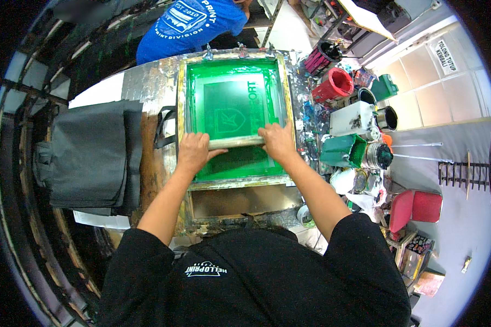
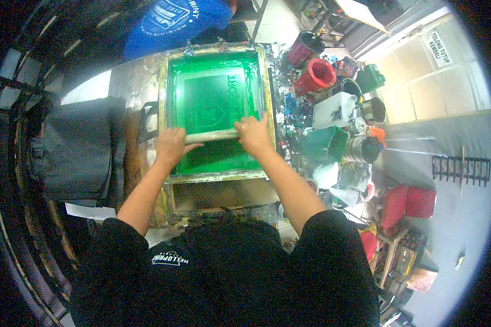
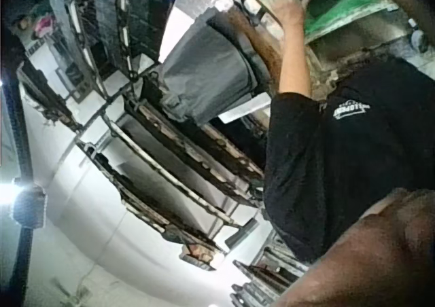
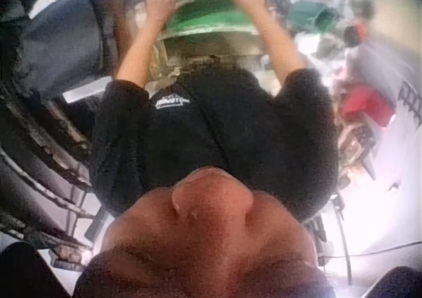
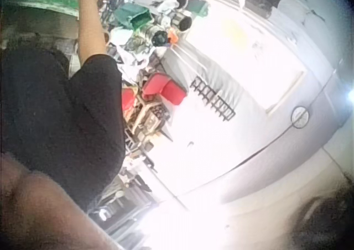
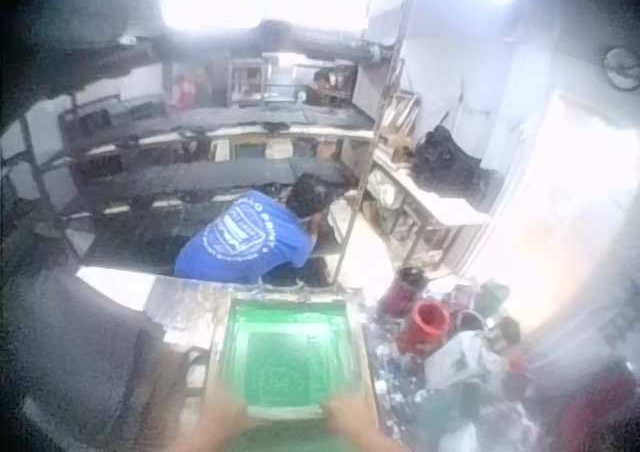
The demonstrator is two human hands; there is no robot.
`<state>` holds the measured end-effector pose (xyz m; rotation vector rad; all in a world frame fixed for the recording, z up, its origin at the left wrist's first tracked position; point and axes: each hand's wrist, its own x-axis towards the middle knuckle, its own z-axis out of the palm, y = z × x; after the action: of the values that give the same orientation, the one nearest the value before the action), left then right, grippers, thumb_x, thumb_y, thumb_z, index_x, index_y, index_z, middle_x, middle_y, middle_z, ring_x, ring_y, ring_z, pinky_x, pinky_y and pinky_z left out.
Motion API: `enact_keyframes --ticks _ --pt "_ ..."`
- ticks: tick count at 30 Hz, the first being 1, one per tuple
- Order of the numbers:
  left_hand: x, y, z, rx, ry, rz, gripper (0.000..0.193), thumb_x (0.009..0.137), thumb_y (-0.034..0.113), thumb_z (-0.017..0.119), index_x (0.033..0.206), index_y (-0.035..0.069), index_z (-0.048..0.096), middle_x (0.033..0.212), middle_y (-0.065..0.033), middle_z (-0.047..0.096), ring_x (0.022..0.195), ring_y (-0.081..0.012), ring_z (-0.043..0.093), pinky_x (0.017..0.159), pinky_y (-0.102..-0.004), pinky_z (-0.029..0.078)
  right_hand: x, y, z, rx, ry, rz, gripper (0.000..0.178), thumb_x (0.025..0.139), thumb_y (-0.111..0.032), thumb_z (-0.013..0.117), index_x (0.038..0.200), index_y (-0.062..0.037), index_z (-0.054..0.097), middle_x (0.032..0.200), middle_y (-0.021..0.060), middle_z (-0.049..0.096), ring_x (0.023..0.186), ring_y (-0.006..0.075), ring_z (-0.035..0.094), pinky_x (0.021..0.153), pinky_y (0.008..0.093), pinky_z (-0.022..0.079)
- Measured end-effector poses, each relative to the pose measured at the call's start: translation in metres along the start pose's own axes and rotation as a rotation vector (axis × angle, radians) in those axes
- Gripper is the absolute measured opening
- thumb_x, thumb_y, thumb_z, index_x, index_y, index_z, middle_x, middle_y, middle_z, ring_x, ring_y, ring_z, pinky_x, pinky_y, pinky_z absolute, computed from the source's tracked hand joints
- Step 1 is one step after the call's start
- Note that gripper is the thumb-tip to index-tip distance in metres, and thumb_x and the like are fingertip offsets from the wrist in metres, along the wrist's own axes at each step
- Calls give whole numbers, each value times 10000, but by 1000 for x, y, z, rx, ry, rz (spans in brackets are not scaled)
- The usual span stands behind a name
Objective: The person performs screen printing on black tote bags using a green ink screen and a squeegee. They repeatedly place a bag on the table, pull ink across the screen, lift the frame to reveal the print, and hand the finished bag to a colleague. The colleague then hangs the printed bags on a drying rack in the background.
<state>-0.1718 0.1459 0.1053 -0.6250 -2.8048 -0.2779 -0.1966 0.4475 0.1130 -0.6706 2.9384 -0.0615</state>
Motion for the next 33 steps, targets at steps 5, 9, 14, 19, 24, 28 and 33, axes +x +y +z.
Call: enact_keyframes --ticks 5,9,14,19,24,28,33 --pt "-51 32 -23 -34 -36 34 644 754 678 830 739 72 613 732 -110 629 738 -317 626 721 -436 496 -66 -28 3 54 -22 23 371 757 -220 898 1093 -192 744 1021 35 714 1074 255 694 1107 690 349" --pt "-64 28 -15 -5 -75 -25 683 801 726 766 749 58 638 720 -119 637 725 -337 635 719 -460 507 -66 -36 8 12 -62 33 308 782 -232 883 1057 -184 755 995 45 721 1072 264 696 1048 633 403" --pt "-42 36 -40 -75 -344 -114 717 858 728 723 995 25 696 1010 -175 701 993 -367 675 861 -479 518 -62 -19 -1 80 -25 -51 507 809 -360 882 1222 -168 657 1060 76 696 1077 293 693 944 507 453" --pt "-136 13 -15 -191 9 -302 983 696 633 920 1390 27 578 1344 -198 555 1280 -408 513 1098 -538 417 -93 -22 8 76 59 -228 499 885 -390 817 1274 -168 597 1109 95 639 1057 305 674 937 467 461" --pt "-180 8 -3 -117 -112 -541 1124 630 597 970 1491 36 515 1361 -213 501 1299 -424 465 1115 -566 378 -115 -46 3 59 170 -152 382 901 -311 777 1223 -165 631 1122 73 608 1129 264 601 1076 582 369" --pt "-184 -12 23 -167 -175 -579 1050 577 524 1001 1438 71 607 1244 -167 548 1183 -396 516 1034 -550 410 -121 -67 14 113 249 -29 433 912 -249 761 1321 -204 623 1188 67 614 1152 269 593 1089 572 354" --pt "-197 -11 26 -197 19 -500 994 536 478 1010 1391 105 669 1160 -144 567 1064 -373 541 944 -500 438 -121 -68 14 127 304 -73 513 893 -196 756 1380 -231 598 1212 62 612 1159 280 587 1080 580 355"
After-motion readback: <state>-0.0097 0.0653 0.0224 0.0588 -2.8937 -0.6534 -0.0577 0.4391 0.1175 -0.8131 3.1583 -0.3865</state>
